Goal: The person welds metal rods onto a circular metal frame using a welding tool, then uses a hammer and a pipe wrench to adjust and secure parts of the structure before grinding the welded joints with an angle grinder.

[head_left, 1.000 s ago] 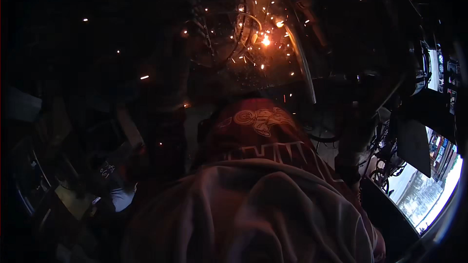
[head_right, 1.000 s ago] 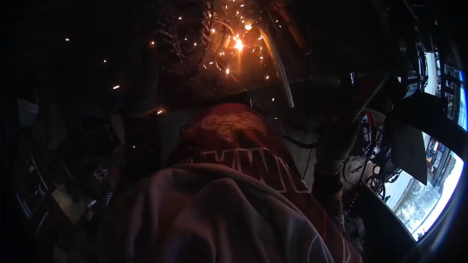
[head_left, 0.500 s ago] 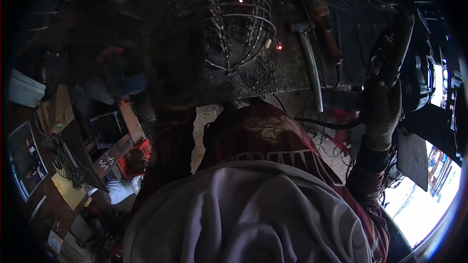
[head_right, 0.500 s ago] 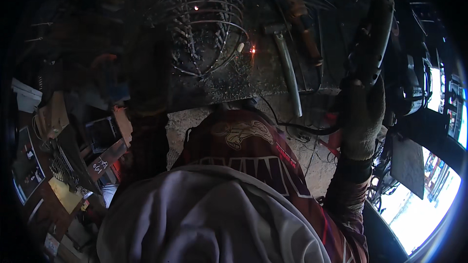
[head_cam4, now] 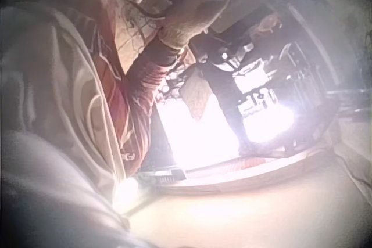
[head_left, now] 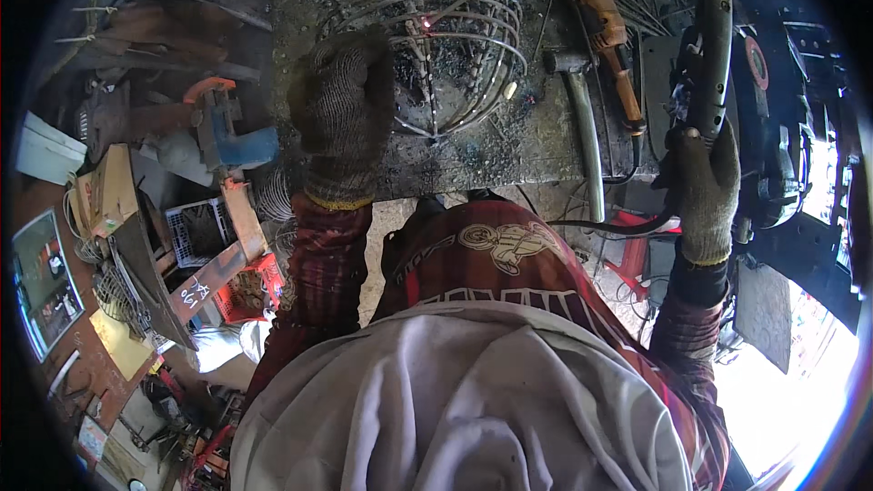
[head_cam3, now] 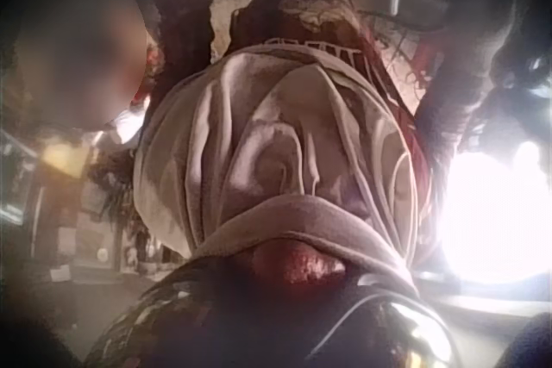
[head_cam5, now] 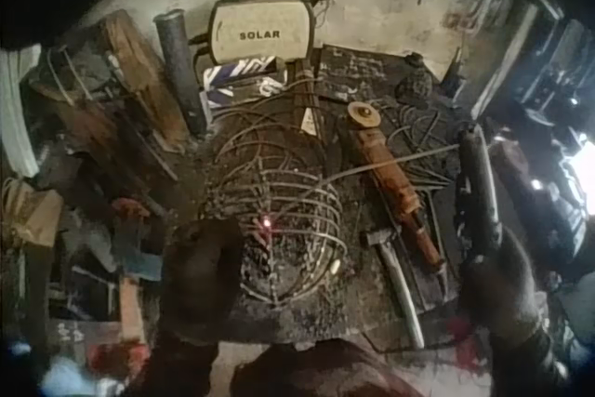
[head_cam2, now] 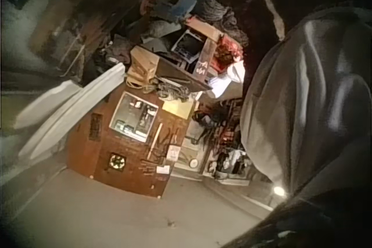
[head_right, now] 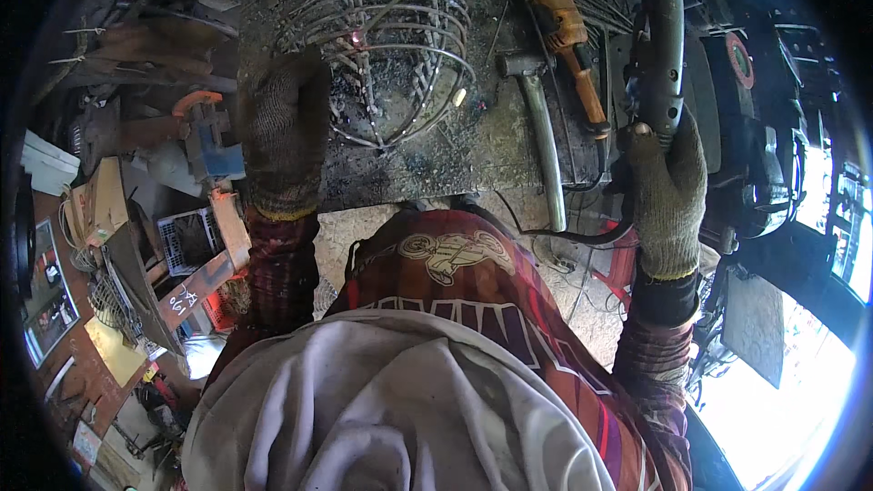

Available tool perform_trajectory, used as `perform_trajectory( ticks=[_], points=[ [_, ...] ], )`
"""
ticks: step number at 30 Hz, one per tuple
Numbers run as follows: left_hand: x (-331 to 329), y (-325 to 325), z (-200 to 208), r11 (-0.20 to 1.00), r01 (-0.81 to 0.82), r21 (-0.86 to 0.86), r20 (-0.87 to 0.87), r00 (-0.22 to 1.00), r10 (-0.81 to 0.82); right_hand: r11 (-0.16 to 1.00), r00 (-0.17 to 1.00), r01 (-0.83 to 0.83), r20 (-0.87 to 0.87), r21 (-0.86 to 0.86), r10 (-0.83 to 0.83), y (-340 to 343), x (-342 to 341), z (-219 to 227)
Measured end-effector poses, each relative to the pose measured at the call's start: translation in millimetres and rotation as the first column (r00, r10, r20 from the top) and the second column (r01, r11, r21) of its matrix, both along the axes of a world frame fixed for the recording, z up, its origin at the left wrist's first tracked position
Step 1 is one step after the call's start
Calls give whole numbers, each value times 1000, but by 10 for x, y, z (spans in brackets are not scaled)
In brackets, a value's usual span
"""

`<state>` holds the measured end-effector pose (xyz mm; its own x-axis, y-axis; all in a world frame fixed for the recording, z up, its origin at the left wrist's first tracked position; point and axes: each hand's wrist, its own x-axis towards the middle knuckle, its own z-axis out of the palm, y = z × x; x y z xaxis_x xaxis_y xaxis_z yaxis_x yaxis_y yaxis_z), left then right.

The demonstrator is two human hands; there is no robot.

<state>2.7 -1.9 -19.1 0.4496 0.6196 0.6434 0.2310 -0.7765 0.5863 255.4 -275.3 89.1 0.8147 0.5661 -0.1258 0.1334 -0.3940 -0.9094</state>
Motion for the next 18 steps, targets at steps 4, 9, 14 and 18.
perform_trajectory(
  ticks=[4,9,14,18],
  points=[
    [23,-32,83,995,-68,78,-42,997,72,1000,999,-4,36,-20,4,50,21,-3],
    [26,-58,157,987,-77,142,-78,993,89,999,999,-28,29,-27,29,35,65,-16],
    [-31,-4,11,990,-82,119,-133,986,98,998,999,-39,34,-48,41,-13,142,-48],
    [-44,-42,98,989,-100,107,-125,986,113,805,-61,-148,818,-575,572,-177,337,-114]
  ],
)
